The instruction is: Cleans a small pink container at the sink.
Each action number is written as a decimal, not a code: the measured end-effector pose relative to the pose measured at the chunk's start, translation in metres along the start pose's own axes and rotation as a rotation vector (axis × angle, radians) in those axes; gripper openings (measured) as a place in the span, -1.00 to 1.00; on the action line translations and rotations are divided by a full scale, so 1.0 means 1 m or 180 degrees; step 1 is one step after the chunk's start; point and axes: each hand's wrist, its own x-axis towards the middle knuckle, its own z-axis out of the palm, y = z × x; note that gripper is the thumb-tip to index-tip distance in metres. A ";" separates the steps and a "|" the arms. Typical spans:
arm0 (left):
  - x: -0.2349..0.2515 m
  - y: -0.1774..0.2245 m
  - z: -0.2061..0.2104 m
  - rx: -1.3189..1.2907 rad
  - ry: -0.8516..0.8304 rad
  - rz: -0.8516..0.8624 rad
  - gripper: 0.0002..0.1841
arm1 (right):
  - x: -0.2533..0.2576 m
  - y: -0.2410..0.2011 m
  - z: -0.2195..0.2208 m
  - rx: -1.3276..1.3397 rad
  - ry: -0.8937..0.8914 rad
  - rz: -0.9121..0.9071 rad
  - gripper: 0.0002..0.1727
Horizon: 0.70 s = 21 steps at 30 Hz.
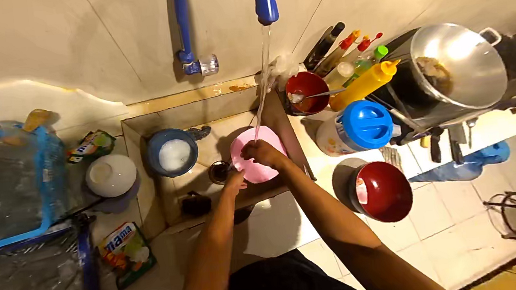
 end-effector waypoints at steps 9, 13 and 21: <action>-0.009 0.014 0.030 -0.0317 0.0485 0.0431 -0.59 | 0.011 -0.009 -0.028 -0.0479 -0.0426 -0.0122 -0.66; -0.030 0.034 0.031 -0.0725 0.0448 0.0804 -0.63 | 0.013 -0.026 -0.037 -0.0717 -0.0617 -0.0246 -0.66; -0.053 0.054 -0.009 -0.0200 0.0669 0.1155 -0.64 | -0.004 -0.058 -0.052 -0.0508 -0.0694 -0.0334 -0.65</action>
